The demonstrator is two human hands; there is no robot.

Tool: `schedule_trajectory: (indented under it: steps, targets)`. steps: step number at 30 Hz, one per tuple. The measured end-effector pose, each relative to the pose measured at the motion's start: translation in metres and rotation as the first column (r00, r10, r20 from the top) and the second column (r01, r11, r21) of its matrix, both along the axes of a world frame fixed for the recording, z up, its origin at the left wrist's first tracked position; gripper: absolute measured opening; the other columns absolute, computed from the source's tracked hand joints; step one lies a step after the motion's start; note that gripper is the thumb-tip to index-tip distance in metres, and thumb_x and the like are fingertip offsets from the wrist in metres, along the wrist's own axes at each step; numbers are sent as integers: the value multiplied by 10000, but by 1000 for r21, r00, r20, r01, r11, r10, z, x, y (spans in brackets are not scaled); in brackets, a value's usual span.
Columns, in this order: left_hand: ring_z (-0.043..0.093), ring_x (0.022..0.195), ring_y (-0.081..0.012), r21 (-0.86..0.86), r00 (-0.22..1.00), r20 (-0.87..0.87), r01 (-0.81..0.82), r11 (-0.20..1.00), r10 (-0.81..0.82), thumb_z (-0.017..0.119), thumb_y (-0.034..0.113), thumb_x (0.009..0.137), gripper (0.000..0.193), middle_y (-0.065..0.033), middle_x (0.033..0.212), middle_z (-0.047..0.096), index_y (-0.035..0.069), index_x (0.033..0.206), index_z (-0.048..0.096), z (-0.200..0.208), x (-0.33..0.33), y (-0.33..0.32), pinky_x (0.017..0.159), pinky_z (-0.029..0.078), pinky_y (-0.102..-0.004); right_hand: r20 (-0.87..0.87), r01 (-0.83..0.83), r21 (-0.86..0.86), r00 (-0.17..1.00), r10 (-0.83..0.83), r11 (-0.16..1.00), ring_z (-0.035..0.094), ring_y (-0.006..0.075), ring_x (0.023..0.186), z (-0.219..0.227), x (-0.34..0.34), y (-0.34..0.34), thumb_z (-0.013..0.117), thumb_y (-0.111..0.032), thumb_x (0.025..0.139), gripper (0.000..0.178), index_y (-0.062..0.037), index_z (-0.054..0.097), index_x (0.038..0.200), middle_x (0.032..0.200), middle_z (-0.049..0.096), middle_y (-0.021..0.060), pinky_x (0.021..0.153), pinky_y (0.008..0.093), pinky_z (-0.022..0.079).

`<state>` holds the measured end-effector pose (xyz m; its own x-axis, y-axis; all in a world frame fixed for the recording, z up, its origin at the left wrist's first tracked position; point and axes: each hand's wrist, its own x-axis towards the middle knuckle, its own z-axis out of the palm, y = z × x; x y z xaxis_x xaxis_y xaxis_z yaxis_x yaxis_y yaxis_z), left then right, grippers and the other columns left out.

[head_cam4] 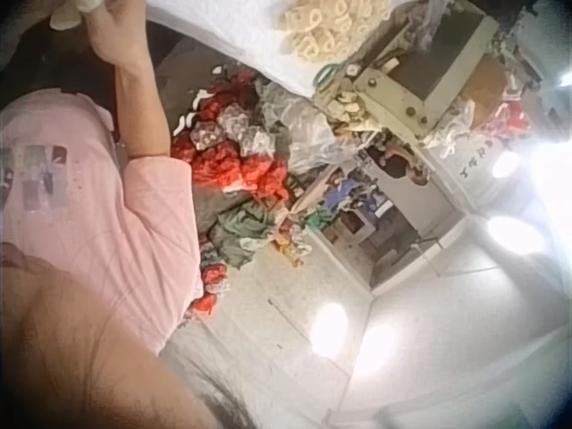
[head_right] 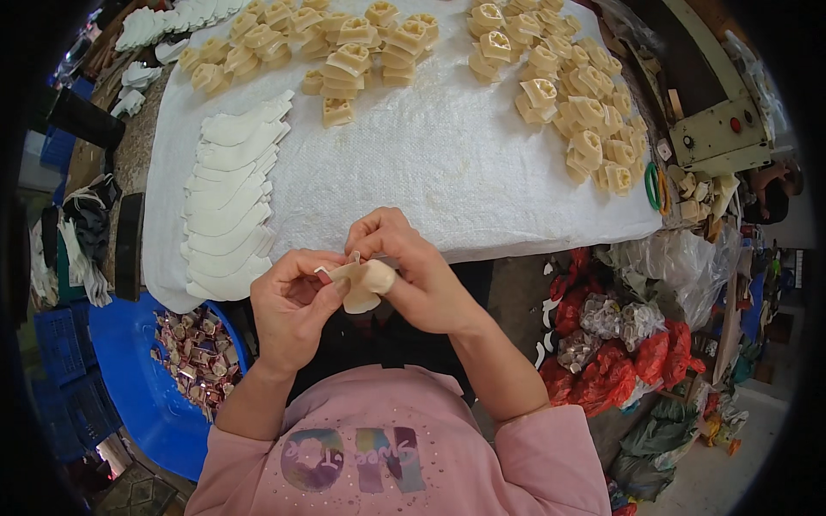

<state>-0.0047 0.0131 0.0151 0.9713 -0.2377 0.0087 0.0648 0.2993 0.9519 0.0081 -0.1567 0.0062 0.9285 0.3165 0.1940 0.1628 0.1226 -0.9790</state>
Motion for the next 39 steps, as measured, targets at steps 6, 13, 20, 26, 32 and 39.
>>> schedule_trajectory:
  steps: [6, 13, 20, 26, 32, 39]
  targets:
    - [539, 861, -127, 283, 928, 369, -156, 946, 43, 670, 75, 834, 141, -134, 1051, 568, -14, 903, 584, -9, -1, -1, 743, 455, -251, 453, 365, -356, 873, -183, 860, 466, 229, 854, 2, -5, 8, 624, -167, 815, 127, -76, 536, 824, 864, 520, 60, 759, 336, 338]
    - [510, 909, -193, 425, 836, 548, -237, 874, -40, 685, 50, 796, 54, -100, 1039, 550, 44, 798, 632, -1, 14, 10, 752, 422, -291, -8, 89, 126, 996, -89, 988, 529, 150, 970, -3, 4, -10, 646, -217, 848, 305, -24, 580, 1074, 1059, 553, 82, 863, 300, 413]
    - [527, 957, -208, 361, 773, 628, -187, 913, -90, 603, 277, 869, 226, -102, 1109, 538, 82, 960, 671, -10, 5, 13, 772, 422, -297, 38, 27, -89, 999, -23, 996, 607, 197, 945, 6, 3, -14, 727, -83, 726, 472, -46, 550, 1161, 982, 667, 65, 889, 341, 438]
    - [507, 891, -113, -115, 910, -102, 391, 913, -403, 423, 394, 948, 695, -132, 1154, 512, -10, 1433, 132, -15, -1, 5, 764, 404, -221, 306, 126, -233, 951, -50, 964, 575, 254, 884, 17, -4, -2, 768, -73, 664, 519, -74, 557, 1138, 977, 652, 48, 810, 345, 437]
    - [530, 909, -142, -82, 967, -153, 194, 977, -205, 411, 253, 895, 606, -110, 1140, 475, -10, 1391, 182, -15, -8, -5, 801, 450, -273, 418, 241, -282, 902, -107, 929, 510, 246, 934, 1, -11, 9, 718, -97, 740, 374, -81, 583, 1088, 1042, 576, 82, 770, 360, 451]
    - [531, 778, -115, -179, 971, -4, 233, 956, -238, 327, 523, 941, 710, -103, 1000, 507, 6, 1389, 138, -11, -10, -14, 629, 446, -239, -260, -63, 227, 958, 123, 972, 578, 120, 556, 1, 1, 11, 518, -159, 915, 156, -20, 574, 955, 1051, 525, 113, 434, 203, 506]
